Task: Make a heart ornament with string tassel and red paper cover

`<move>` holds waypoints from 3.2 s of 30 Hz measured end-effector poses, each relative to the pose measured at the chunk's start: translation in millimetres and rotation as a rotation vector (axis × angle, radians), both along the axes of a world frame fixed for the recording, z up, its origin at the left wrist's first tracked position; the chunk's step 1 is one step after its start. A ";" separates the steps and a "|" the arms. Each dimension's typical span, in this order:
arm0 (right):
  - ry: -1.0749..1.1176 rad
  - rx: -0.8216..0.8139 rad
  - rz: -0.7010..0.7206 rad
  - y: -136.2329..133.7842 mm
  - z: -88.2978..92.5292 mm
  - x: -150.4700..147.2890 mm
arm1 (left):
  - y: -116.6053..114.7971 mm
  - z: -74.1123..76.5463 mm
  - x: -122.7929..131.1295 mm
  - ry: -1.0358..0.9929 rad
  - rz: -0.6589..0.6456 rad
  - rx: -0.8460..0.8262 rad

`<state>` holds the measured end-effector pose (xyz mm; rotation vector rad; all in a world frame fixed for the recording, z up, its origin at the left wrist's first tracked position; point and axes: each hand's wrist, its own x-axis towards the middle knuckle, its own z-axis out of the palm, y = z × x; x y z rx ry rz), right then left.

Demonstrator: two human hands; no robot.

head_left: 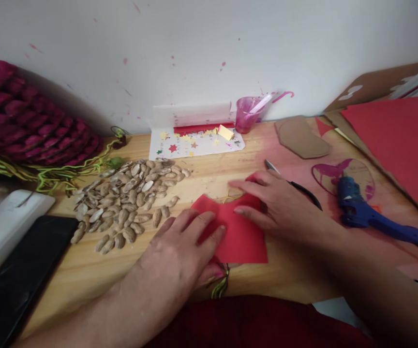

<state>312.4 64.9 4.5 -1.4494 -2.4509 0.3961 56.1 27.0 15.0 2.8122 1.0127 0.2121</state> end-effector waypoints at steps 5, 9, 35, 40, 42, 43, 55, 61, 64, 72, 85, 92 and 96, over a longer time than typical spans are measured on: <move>0.103 0.157 0.009 1.1 2.9 -2.8 | -1.0 2.1 0.4 -0.007 -0.007 -0.015; 0.070 0.132 0.113 0.5 5.6 -6.0 | -1.6 3.7 1.4 0.012 -0.005 -0.031; 0.045 0.104 0.136 2.3 -7.8 6.0 | 52.2 10.6 -28.3 -0.325 0.279 -0.318; 0.057 0.080 0.153 1.9 -5.2 3.5 | 44.7 6.9 -25.8 -0.302 0.053 -0.295; 0.057 0.073 0.159 1.7 -3.8 2.6 | 42.1 5.6 -24.9 -0.275 0.032 -0.298; 0.058 0.073 0.159 1.5 -3.2 2.2 | 41.2 4.9 -24.1 -0.264 0.032 -0.299; 0.057 0.066 0.163 -1.5 -2.9 0.2 | 43.5 -6.0 -19.1 -0.283 0.161 -0.261; 0.077 0.069 0.171 -2.0 -2.3 -0.8 | 44.7 -11.4 -12.3 -0.313 0.246 -0.268; 0.085 0.066 0.166 -2.1 -1.1 -1.8 | 44.0 -14.4 -8.6 -0.313 0.234 -0.236; 0.058 0.062 0.187 -1.4 0.1 -3.2 | 48.5 -11.4 -5.3 -0.302 0.262 -0.330; 0.059 0.033 0.165 -2.7 0.0 -3.3 | 53.3 -10.6 1.5 -0.267 0.280 -0.331; 0.062 0.050 0.171 -2.9 -0.3 -4.0 | 50.9 -12.8 0.8 -0.290 0.277 -0.305; 0.059 0.055 0.172 -2.7 -1.9 -4.0 | 51.4 -14.2 1.4 -0.283 0.264 -0.305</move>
